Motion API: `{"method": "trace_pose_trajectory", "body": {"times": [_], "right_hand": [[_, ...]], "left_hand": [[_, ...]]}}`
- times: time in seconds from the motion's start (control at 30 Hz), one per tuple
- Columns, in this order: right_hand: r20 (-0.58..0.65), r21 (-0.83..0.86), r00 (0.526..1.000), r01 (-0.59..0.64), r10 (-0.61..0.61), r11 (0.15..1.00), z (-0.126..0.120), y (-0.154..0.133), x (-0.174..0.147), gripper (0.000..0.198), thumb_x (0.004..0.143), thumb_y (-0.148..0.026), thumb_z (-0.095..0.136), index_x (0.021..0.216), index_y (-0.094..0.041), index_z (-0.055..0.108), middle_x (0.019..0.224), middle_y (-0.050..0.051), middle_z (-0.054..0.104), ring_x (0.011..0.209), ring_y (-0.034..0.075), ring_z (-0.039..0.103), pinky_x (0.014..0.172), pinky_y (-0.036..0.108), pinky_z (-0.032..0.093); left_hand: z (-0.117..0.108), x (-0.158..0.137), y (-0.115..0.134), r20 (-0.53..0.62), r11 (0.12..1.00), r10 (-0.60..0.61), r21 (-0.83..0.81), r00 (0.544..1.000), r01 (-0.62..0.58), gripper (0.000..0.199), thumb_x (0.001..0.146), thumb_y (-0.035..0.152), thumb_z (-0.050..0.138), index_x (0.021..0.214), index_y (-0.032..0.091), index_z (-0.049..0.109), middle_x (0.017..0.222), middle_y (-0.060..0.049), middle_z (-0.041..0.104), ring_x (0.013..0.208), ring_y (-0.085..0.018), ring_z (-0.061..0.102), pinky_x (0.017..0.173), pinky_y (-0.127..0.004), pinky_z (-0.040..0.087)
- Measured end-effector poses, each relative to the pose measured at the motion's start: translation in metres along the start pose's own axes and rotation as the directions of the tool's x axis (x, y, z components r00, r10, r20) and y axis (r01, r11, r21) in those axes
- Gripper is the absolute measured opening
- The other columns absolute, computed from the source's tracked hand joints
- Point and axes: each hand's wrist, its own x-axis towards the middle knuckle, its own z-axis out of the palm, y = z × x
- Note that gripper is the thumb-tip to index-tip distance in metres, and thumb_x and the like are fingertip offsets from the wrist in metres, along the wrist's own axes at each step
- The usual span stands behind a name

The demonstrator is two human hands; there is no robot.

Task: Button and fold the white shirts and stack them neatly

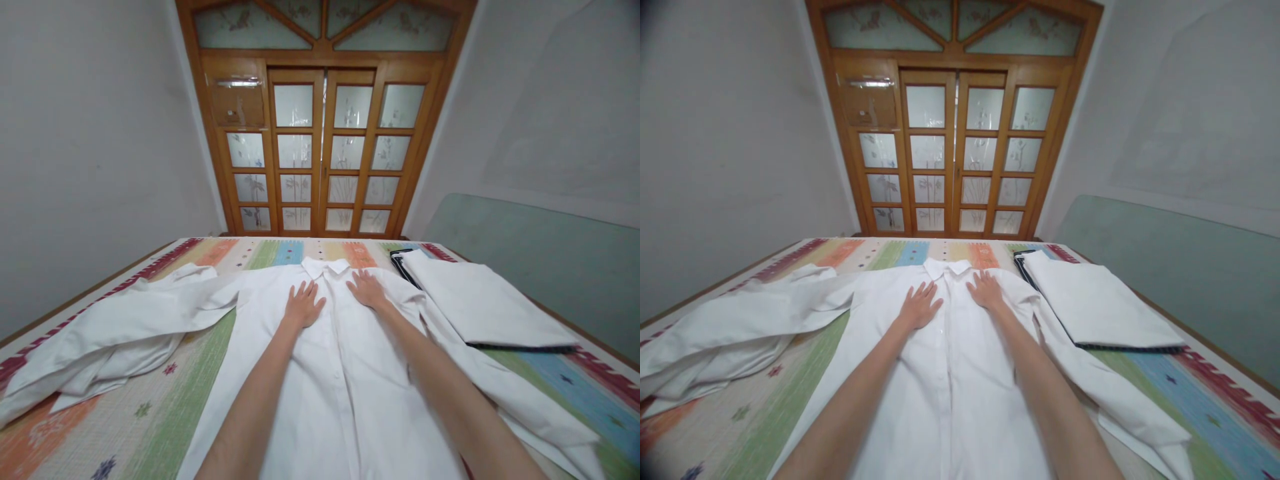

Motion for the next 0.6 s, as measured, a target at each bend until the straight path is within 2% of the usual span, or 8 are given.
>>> {"method": "trace_pose_trajectory", "body": {"times": [0.1,0.17,0.27,0.37,0.47,0.53,0.6], "right_hand": [[-0.020,-0.043,0.999,-0.039,0.038,0.998,-0.005,0.013,-0.002,0.066,0.098,-0.050,0.030,0.147,-0.007,0.036,0.149,0.022,0.040,0.138,0.031,0.037,0.112,0.044,0.024],[-0.060,-0.043,0.998,-0.037,0.035,0.998,-0.009,0.018,-0.003,0.066,0.096,-0.054,0.035,0.144,-0.009,0.041,0.142,0.023,0.048,0.132,0.032,0.043,0.109,0.044,0.028],[-0.092,-0.043,0.996,-0.009,0.005,0.999,-0.013,0.022,0.000,0.063,0.093,-0.054,0.041,0.137,-0.010,0.049,0.142,0.023,0.047,0.134,0.034,0.040,0.110,0.045,0.025],[-0.081,-0.007,0.997,0.018,-0.019,1.000,-0.016,0.023,0.009,0.064,0.090,-0.052,0.047,0.139,-0.011,0.047,0.146,0.019,0.045,0.138,0.033,0.035,0.114,0.047,0.017],[-0.063,0.037,0.998,0.010,-0.008,0.999,-0.023,0.024,0.021,0.071,0.084,-0.052,0.058,0.142,-0.014,0.043,0.145,0.017,0.048,0.136,0.031,0.039,0.113,0.047,0.021],[-0.060,0.025,0.998,0.026,-0.024,0.999,-0.031,0.025,0.027,0.070,0.079,-0.052,0.065,0.137,-0.015,0.050,0.141,0.017,0.051,0.133,0.031,0.042,0.109,0.044,0.028],[-0.056,-0.007,0.996,0.076,-0.076,0.997,-0.038,0.023,0.028,0.060,0.077,-0.049,0.069,0.128,-0.018,0.059,0.136,0.015,0.055,0.129,0.031,0.045,0.105,0.041,0.034]], "left_hand": [[0.001,0.001,-0.001,-0.005,1.000,-0.008,-0.004,1.000,0.008,0.067,0.097,0.053,0.014,0.153,0.019,0.027,0.161,-0.003,0.022,0.149,-0.024,0.016,0.121,-0.051,0.010],[0.001,0.003,-0.001,-0.013,1.000,-0.016,-0.006,1.000,0.016,0.068,0.097,0.053,0.014,0.153,0.018,0.026,0.160,-0.004,0.022,0.149,-0.025,0.016,0.121,-0.051,0.010],[0.002,0.004,-0.001,-0.016,1.000,-0.022,-0.006,1.000,0.022,0.068,0.097,0.053,0.016,0.153,0.017,0.026,0.160,-0.006,0.023,0.149,-0.026,0.016,0.120,-0.053,0.010],[0.001,0.004,0.001,-0.025,1.000,-0.006,-0.010,1.000,0.005,0.066,0.097,0.053,0.017,0.153,0.018,0.025,0.160,-0.007,0.024,0.148,-0.029,0.016,0.119,-0.057,0.010],[0.001,0.002,0.003,-0.065,0.999,0.043,-0.017,0.997,-0.044,0.064,0.098,0.051,0.023,0.155,0.024,0.017,0.159,-0.007,0.029,0.147,-0.031,0.019,0.117,-0.061,0.013],[0.001,0.000,0.004,-0.103,0.994,0.109,-0.011,0.989,-0.111,0.063,0.098,0.048,0.027,0.156,0.029,0.011,0.157,-0.006,0.033,0.146,-0.030,0.025,0.116,-0.061,0.017],[0.001,-0.001,0.004,-0.138,0.981,0.193,0.005,0.971,-0.195,0.062,0.099,0.046,0.030,0.155,0.033,0.009,0.155,-0.006,0.037,0.143,-0.027,0.031,0.115,-0.058,0.022]]}}
